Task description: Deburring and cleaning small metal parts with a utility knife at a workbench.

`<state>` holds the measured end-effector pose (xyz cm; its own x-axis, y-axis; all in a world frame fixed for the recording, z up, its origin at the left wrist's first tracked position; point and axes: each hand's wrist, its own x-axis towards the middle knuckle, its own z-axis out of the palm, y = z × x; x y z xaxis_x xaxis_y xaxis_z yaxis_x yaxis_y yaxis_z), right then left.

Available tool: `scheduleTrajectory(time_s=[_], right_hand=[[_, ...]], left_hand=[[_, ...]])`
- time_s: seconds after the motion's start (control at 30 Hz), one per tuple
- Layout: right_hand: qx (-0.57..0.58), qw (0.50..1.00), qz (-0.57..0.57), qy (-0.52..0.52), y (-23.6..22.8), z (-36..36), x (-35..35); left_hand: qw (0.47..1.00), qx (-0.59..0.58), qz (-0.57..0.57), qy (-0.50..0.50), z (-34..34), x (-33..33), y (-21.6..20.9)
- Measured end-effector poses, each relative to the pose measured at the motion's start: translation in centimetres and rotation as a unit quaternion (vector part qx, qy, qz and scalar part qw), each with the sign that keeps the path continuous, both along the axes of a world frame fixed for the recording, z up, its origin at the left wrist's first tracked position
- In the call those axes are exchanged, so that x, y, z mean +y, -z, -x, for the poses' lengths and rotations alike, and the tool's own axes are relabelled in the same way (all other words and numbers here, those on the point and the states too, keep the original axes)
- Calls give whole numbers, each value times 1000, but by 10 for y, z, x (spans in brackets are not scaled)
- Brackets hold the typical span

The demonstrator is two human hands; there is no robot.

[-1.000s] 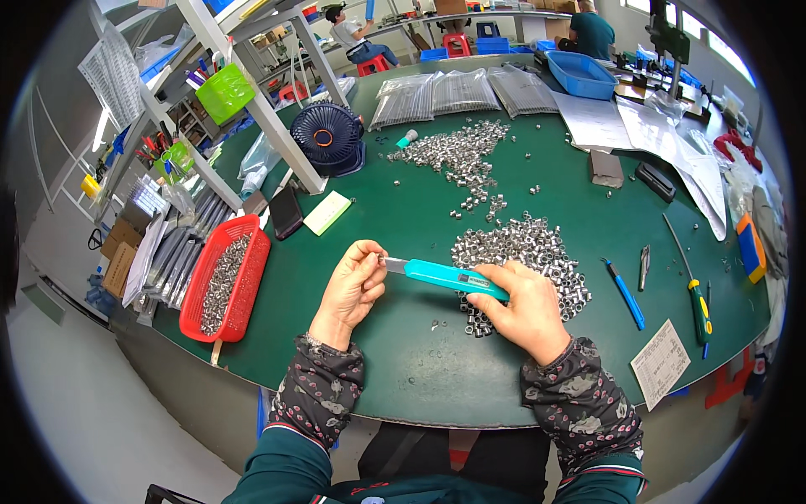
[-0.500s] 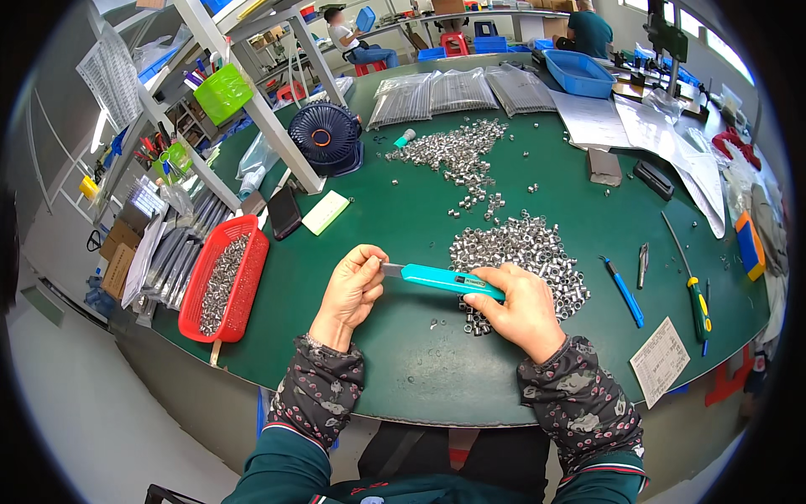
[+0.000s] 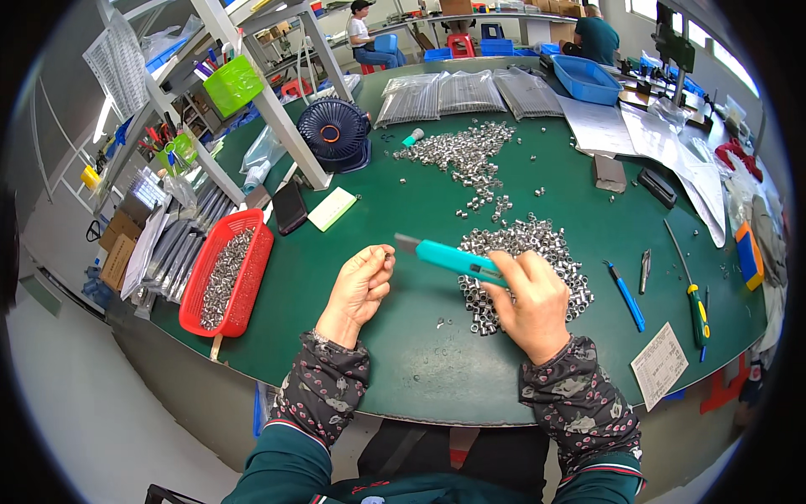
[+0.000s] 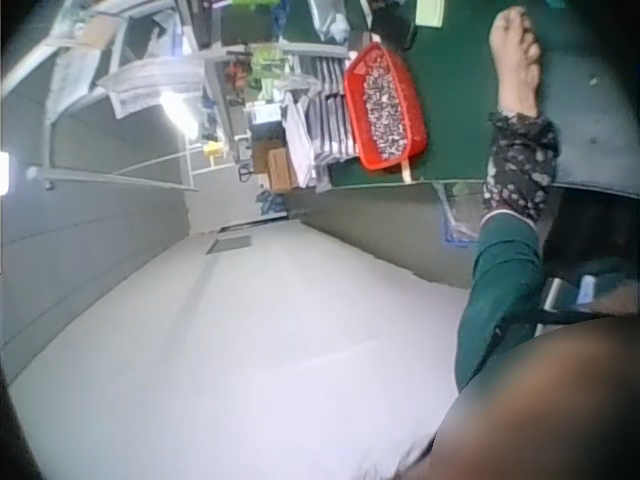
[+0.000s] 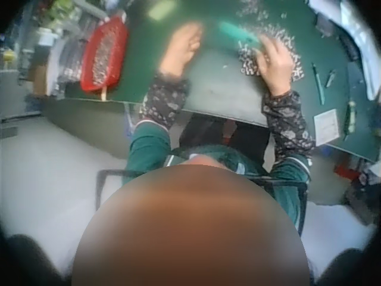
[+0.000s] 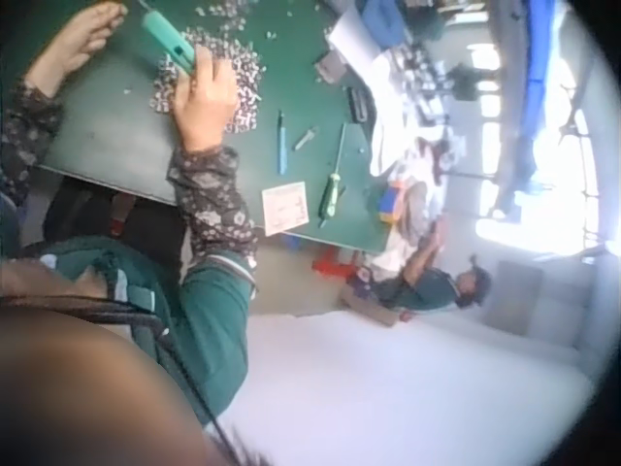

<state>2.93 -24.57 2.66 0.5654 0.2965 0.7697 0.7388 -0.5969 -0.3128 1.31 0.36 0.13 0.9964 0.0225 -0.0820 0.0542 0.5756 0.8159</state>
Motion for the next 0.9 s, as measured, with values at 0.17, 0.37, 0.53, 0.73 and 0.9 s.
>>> scheduleTrajectory(time_s=[0.17,0.37,0.53,0.73,0.9], right_hand=[[-20,999,29,34,1,0,4],[-101,981,164,25,2,2,17],[-86,990,110,35,-18,16,13],[3,996,64,61,-26,34,-17],[68,995,-52,57,-26,54,-57]], left_hand=[[999,-7,9,-33,-3,0,-5],[987,-50,24,-149,3,8,-12],[987,-60,-35,-146,20,2,-24],[995,-78,-29,-51,46,-1,-30],[998,-31,28,-40,62,-9,-37]])
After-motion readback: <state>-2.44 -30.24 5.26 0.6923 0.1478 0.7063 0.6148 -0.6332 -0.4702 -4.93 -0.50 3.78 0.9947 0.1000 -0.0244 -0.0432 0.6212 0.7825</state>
